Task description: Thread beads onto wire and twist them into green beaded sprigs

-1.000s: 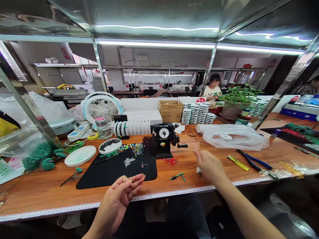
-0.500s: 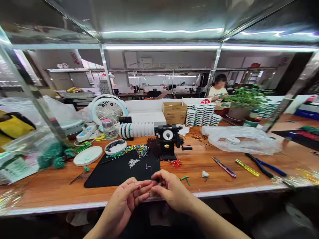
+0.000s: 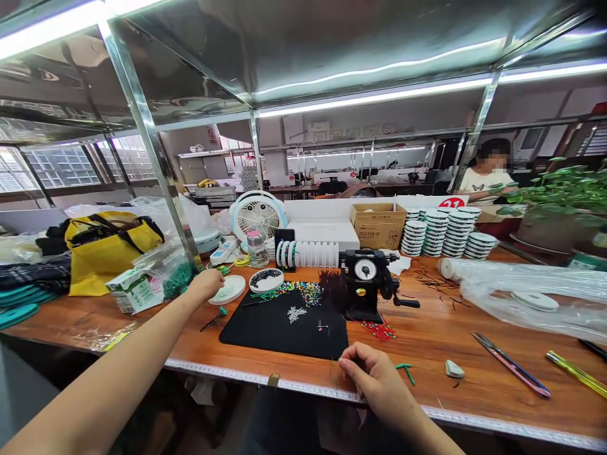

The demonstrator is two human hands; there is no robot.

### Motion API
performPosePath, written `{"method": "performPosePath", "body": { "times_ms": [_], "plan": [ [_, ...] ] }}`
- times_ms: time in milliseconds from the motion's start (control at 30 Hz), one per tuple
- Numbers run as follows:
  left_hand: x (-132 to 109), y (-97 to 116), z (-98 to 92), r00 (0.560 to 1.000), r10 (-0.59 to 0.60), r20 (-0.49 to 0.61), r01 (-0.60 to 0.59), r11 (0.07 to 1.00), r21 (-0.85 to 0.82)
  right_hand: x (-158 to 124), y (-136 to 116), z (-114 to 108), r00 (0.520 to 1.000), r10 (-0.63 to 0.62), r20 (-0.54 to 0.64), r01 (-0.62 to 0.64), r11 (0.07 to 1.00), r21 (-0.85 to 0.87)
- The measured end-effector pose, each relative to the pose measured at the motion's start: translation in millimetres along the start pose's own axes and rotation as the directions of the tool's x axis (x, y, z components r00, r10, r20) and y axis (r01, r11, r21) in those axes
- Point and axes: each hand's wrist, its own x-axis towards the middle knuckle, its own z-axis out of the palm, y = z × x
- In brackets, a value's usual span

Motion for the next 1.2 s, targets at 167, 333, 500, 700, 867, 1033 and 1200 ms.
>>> {"method": "performPosePath", "body": {
  "times_ms": [167,333,500,700,867,1033,1200],
  "plan": [
    [-12.8,15.6,-5.1,0.995,0.04,-0.087,-0.043,0.999,-0.031,2.3,2.6,0.7,1.0,0.003,-0.015,-0.002,0.996,0.092],
    [-87.3,80.3,31.5,0.976,0.172,-0.135,-0.198,0.956,-0.216,4.6,4.8,1.0,0.994,0.064,-0.084,-0.02,0.893,0.449],
    [-176.3,153.7,103.0,0.856,0.409,0.317,0.033,0.568,-0.823,1.3,1.2,0.0,0.984,0.043,-0.172,0.054,0.851,0.523],
    [-191.5,174.3,128.4,0.901,0.333,0.277,0.158,0.342,-0.926,-10.9,-7.8,2.0,0.95,-0.181,-0.254,0.215,0.97,0.115],
    [-172.6,165.5,110.3,0.962,0.268,0.046,0.027,0.074,-0.997,-14.7,-0.8,-13.5,0.911,-0.261,-0.32,0.107,0.898,-0.426],
    [-167.5,160.9,97.4,0.936,0.299,0.185,0.232,-0.131,-0.964,-17.3,-0.5,-33.6,0.887,-0.316,-0.338,0.035,0.775,-0.631],
    [-183.8,146.0,104.8,0.733,0.491,0.471,0.32,0.363,-0.875,-33.2,-20.4,-30.2,0.912,-0.305,-0.275,0.077,0.785,-0.614]
  ]
}}
